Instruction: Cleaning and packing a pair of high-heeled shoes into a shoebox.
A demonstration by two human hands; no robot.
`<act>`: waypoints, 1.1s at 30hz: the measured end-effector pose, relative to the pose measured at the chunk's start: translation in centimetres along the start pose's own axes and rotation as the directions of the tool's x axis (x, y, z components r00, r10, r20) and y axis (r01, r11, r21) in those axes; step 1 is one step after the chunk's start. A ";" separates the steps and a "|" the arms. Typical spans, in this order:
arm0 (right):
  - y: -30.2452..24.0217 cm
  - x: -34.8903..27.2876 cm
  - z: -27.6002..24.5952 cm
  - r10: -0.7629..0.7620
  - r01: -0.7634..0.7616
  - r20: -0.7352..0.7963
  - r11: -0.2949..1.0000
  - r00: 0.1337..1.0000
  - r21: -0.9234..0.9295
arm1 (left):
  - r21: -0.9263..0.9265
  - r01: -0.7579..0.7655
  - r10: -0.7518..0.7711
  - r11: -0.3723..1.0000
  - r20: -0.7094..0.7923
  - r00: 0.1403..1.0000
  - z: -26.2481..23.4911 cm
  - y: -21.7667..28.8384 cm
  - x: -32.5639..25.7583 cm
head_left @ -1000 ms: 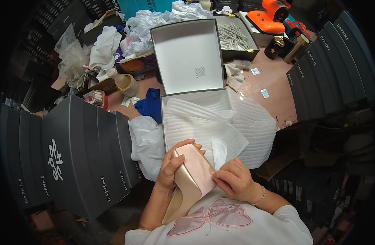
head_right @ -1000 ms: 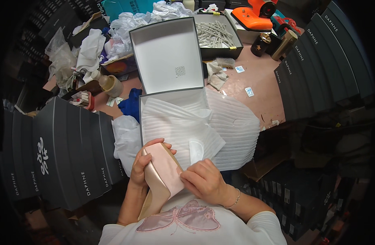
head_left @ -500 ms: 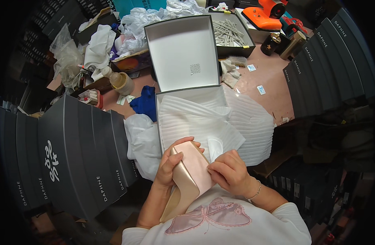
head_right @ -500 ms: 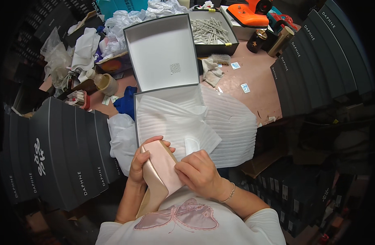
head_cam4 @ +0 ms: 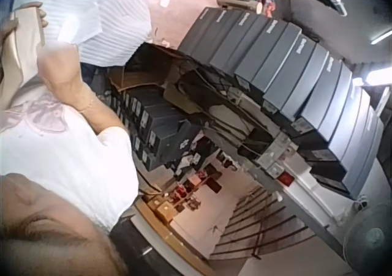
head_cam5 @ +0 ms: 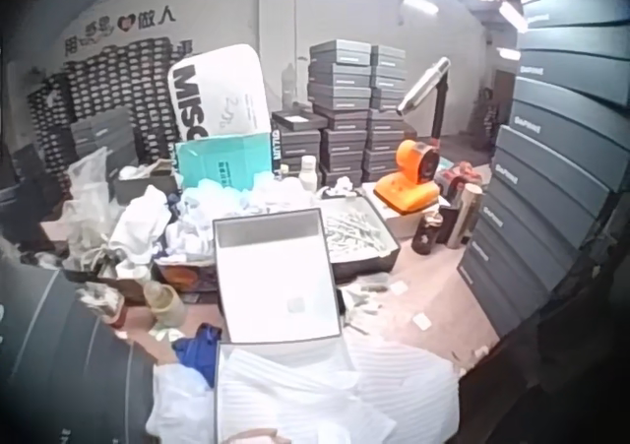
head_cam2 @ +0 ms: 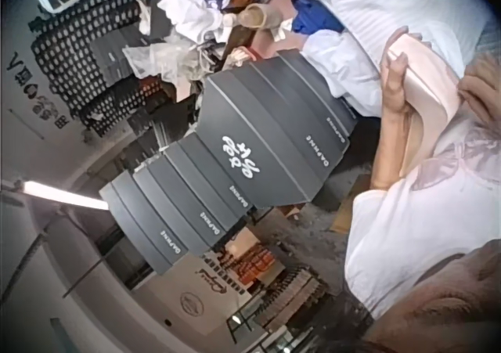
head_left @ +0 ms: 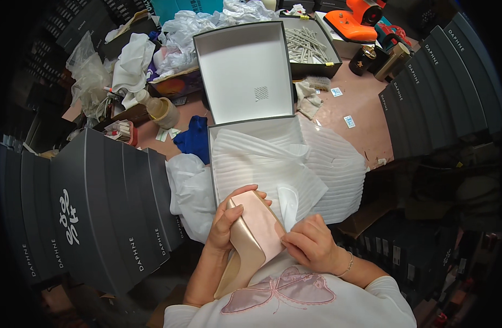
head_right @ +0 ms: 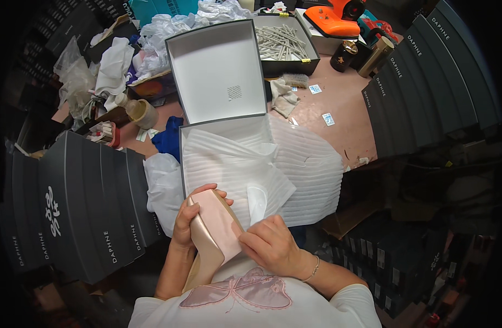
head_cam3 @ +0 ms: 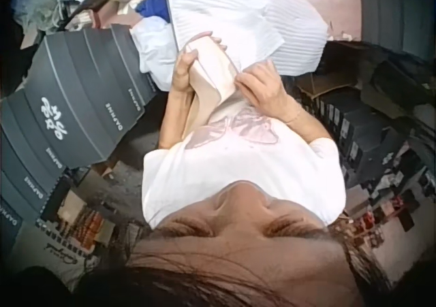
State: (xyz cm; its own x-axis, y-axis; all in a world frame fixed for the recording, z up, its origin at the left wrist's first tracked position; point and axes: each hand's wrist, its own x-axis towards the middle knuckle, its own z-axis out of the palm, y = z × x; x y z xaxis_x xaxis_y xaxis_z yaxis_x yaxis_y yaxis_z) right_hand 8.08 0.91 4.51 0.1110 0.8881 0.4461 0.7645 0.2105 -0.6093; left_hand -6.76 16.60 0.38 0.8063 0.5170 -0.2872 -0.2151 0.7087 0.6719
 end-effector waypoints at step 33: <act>-0.4 -1.1 -0.3 0.017 -0.018 0.036 0.999 0.999 0.037 | -0.053 0.030 -0.029 0.998 0.026 0.999 -0.1 0.5 0.0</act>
State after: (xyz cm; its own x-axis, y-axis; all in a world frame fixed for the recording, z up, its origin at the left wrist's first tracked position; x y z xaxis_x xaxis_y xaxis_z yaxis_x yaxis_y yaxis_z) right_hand 7.90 -0.23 4.48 0.1010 0.9054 0.4124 0.7382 0.2096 -0.6411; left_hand -6.93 17.00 0.62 0.8261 0.4840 -0.2886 -0.2197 0.7482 0.6260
